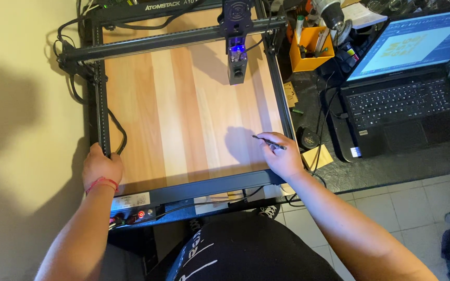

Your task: The person adjusts the laser head on a laser cutter, then uses a laptop to control the machine. They place a wooden board on the machine bed and use a pen to mark the board's surface.

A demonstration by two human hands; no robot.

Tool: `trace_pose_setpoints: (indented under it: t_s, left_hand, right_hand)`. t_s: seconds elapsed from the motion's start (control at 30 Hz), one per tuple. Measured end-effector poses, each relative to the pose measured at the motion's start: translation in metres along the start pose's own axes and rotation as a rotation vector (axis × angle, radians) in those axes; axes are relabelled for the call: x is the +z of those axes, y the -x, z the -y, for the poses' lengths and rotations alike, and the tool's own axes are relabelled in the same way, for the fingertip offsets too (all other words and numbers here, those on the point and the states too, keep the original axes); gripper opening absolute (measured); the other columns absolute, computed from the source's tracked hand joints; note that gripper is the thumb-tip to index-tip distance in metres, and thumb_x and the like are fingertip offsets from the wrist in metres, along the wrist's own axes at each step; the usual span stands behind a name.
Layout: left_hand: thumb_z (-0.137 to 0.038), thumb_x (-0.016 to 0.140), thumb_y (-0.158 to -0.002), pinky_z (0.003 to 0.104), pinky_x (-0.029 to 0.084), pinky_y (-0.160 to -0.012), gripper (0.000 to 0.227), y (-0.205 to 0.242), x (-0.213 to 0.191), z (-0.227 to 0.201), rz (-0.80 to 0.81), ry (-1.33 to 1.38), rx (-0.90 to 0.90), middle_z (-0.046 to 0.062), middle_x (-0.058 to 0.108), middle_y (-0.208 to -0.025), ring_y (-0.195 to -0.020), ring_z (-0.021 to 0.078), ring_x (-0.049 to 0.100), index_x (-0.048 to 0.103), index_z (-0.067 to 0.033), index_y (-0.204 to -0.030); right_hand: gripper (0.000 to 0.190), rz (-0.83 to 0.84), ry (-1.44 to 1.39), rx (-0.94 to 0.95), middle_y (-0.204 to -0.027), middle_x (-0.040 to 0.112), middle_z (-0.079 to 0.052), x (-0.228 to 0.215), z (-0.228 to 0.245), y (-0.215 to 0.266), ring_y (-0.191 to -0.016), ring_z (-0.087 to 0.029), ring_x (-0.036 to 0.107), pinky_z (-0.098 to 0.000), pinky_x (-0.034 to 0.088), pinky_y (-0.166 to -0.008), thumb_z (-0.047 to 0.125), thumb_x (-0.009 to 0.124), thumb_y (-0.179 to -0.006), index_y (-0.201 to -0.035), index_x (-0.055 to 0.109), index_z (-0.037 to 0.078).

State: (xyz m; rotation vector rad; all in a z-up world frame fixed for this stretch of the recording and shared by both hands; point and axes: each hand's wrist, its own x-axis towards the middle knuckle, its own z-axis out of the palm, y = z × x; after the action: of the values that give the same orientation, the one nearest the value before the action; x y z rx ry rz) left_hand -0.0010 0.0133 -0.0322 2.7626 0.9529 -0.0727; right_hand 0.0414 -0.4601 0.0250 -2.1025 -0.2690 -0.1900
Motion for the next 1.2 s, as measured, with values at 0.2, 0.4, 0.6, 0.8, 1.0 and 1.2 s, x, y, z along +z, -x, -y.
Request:
trace_pose_setpoints:
  t_s: [0.2, 0.4, 0.6, 0.8, 1.0, 1.2]
  left_hand:
    - [-0.029, 0.056, -0.093, 0.054, 0.051, -0.091, 0.039, 0.001, -0.001, -0.001, -0.01, 0.014, 0.022, 0.02, 0.068, -0.112, -0.11, 0.0401, 0.064, 0.056, -0.0074, -0.125]
    - [-0.033, 0.055, -0.091, 0.053, 0.052, -0.089, 0.039, 0.002, -0.007, -0.004, 0.01, -0.009, 0.004, 0.018, 0.069, -0.112, -0.11, 0.0392, 0.065, 0.056, -0.0101, -0.123]
    - [-0.031, 0.055, -0.092, 0.054, 0.052, -0.089, 0.037, 0.002, -0.005, -0.003, -0.007, -0.003, 0.034, 0.02, 0.069, -0.109, -0.108, 0.041, 0.065, 0.057, -0.008, -0.121]
    - [-0.035, 0.055, -0.092, 0.054, 0.051, -0.091, 0.039, -0.002, 0.0, 0.001, -0.028, -0.018, 0.039, 0.018, 0.068, -0.112, -0.11, 0.0392, 0.065, 0.055, -0.011, -0.124]
    - [-0.033, 0.051, -0.092, 0.053, 0.05, -0.09, 0.039, -0.013, 0.008, 0.005, -0.02, -0.032, 0.046, 0.018, 0.068, -0.112, -0.111, 0.0391, 0.065, 0.053, -0.01, -0.123]
    - [-0.031, 0.048, -0.09, 0.057, 0.049, -0.092, 0.049, -0.016, 0.001, -0.002, 0.009, -0.024, 0.06, 0.021, 0.062, -0.121, -0.117, 0.041, 0.06, 0.046, -0.0075, -0.133]
  right_hand:
    - [0.016, 0.002, -0.012, -0.01, -0.086, 0.075, -0.013, 0.001, -0.003, -0.001, -0.077, -0.034, 0.07, -0.0379, 0.054, -0.068, 0.003, 0.067, -0.086, -0.096, 0.077, 0.011]
    - [0.015, -0.006, -0.003, -0.007, -0.087, 0.075, -0.013, 0.001, -0.003, -0.001, -0.08, -0.034, 0.07, -0.0383, 0.055, -0.07, 0.002, 0.068, -0.086, -0.095, 0.077, 0.01]
    - [0.015, 0.019, 0.039, -0.037, -0.087, 0.074, -0.015, 0.003, -0.005, 0.001, -0.084, -0.037, 0.07, -0.0421, 0.056, -0.075, 0.005, 0.066, -0.086, -0.096, 0.076, 0.01]
    - [0.013, -0.003, 0.061, -0.041, -0.085, 0.073, -0.012, 0.005, -0.015, 0.002, -0.081, -0.034, 0.07, -0.0426, 0.055, -0.073, 0.009, 0.066, -0.088, -0.097, 0.074, 0.013]
    - [0.009, -0.009, 0.11, -0.067, -0.083, 0.073, -0.01, 0.01, -0.017, 0.002, -0.083, -0.034, 0.07, -0.0429, 0.056, -0.074, 0.011, 0.069, -0.087, -0.095, 0.071, 0.015]
    - [0.01, -0.002, 0.123, -0.132, -0.086, 0.072, -0.012, 0.009, -0.013, 0.0, -0.086, -0.036, 0.069, -0.0444, 0.055, -0.074, 0.009, 0.069, -0.086, -0.096, 0.07, 0.014]
